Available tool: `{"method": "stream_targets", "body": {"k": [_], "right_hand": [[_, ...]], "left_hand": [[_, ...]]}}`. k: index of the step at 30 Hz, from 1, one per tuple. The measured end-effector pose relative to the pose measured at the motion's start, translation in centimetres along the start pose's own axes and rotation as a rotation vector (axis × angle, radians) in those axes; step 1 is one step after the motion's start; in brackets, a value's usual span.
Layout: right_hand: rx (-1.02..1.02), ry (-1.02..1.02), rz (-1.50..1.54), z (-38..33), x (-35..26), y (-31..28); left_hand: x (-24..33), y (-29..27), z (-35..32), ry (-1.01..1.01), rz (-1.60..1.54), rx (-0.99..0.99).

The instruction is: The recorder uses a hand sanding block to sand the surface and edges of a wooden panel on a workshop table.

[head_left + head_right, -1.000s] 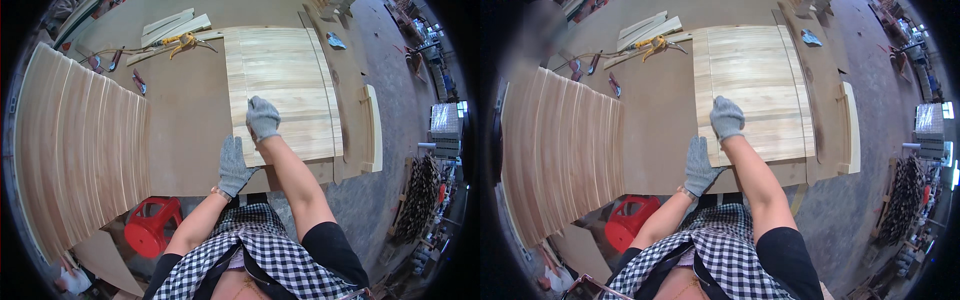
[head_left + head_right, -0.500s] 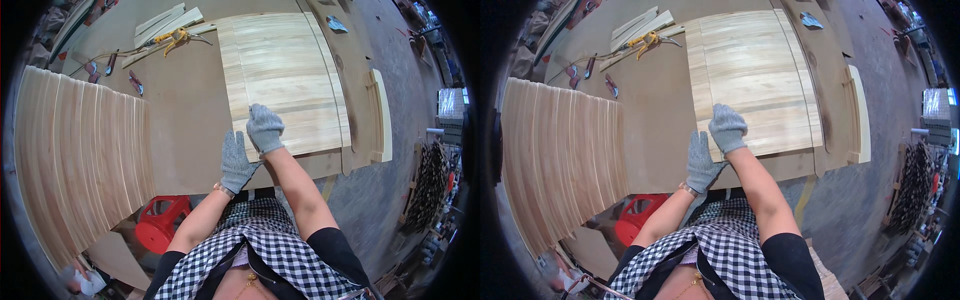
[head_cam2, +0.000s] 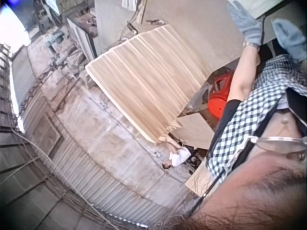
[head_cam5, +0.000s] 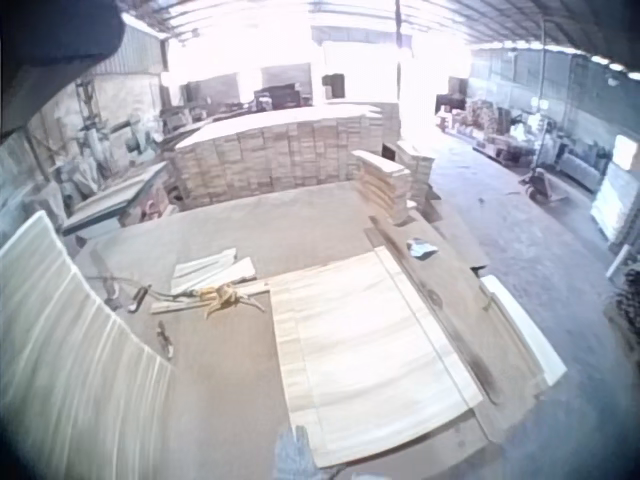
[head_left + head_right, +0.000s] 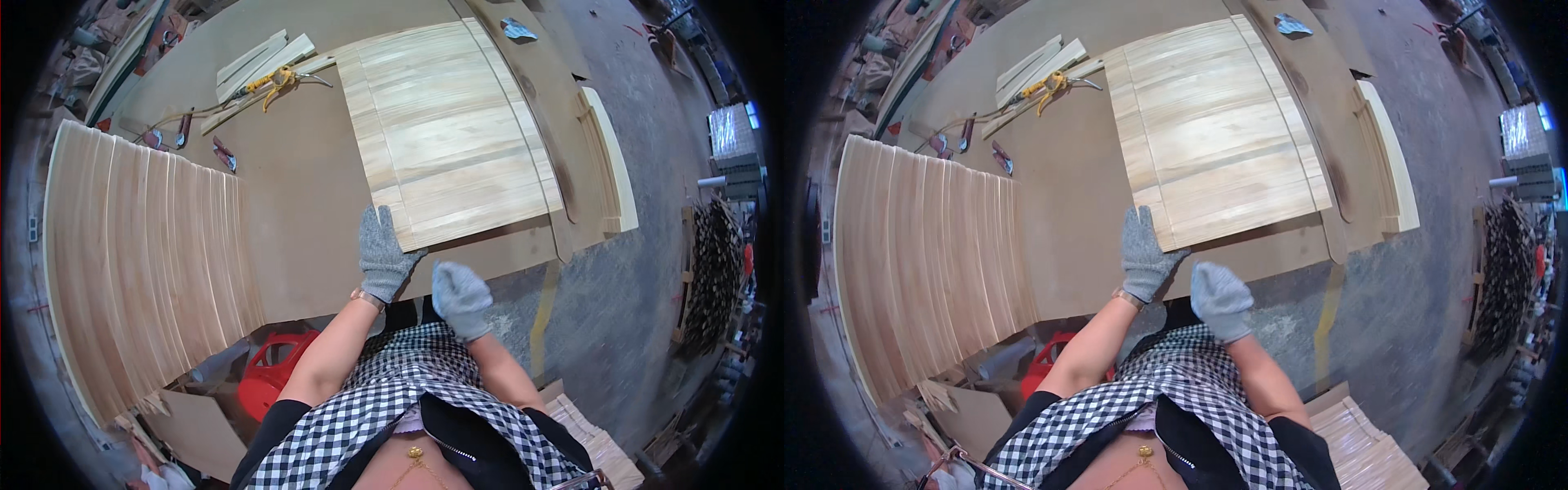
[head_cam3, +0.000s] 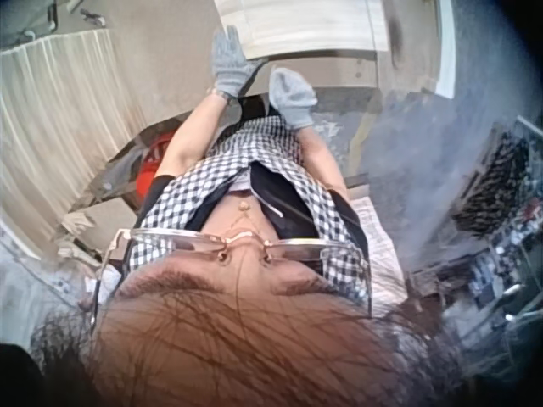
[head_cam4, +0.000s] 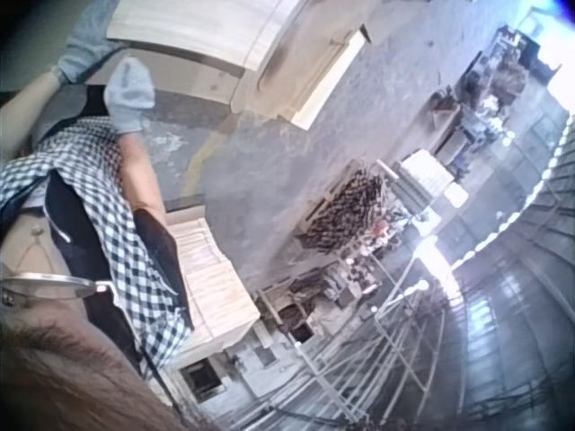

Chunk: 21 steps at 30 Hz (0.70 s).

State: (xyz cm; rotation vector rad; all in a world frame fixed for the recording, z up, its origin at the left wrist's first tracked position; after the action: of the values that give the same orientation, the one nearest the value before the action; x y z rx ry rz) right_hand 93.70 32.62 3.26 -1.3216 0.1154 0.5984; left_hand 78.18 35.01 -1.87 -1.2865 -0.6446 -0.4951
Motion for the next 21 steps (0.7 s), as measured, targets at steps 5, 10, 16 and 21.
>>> {"method": "stream_targets", "body": {"k": [5, 10, 16, 21], "right_hand": [[0.062, 0.123, 0.066, 4.0, 2.5, 0.2], [0.082, 0.018, -0.054, 7.0, 0.7, 3.4], [-0.12, -0.026, -0.312, 5.7, -2.0, 5.7], [-0.244, -0.043, -0.311, 6.2, -2.0, 7.2]], "left_hand": [[-0.5, 0.6, 0.3, -0.111, 0.006, -0.067], [-0.9, 1.0, 0.4, -0.01, 0.118, -0.057], [0.6, -0.2, 0.6, 0.094, 0.232, -0.053], [1.0, -0.6, 0.1, 0.158, 0.04, -0.067]]}}
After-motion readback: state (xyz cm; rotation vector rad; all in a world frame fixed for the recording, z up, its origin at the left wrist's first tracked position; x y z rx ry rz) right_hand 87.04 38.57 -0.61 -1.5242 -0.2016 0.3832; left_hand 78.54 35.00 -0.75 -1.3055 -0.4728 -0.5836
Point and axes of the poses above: each hand's wrist, its own z-axis towards the middle knuckle, its own y-axis out of the palm, x = y × z, the point moved 9 cm from there along z, towards the middle knuckle, and after that the axes turned 15 degrees about -z, right-handed, at the moved point
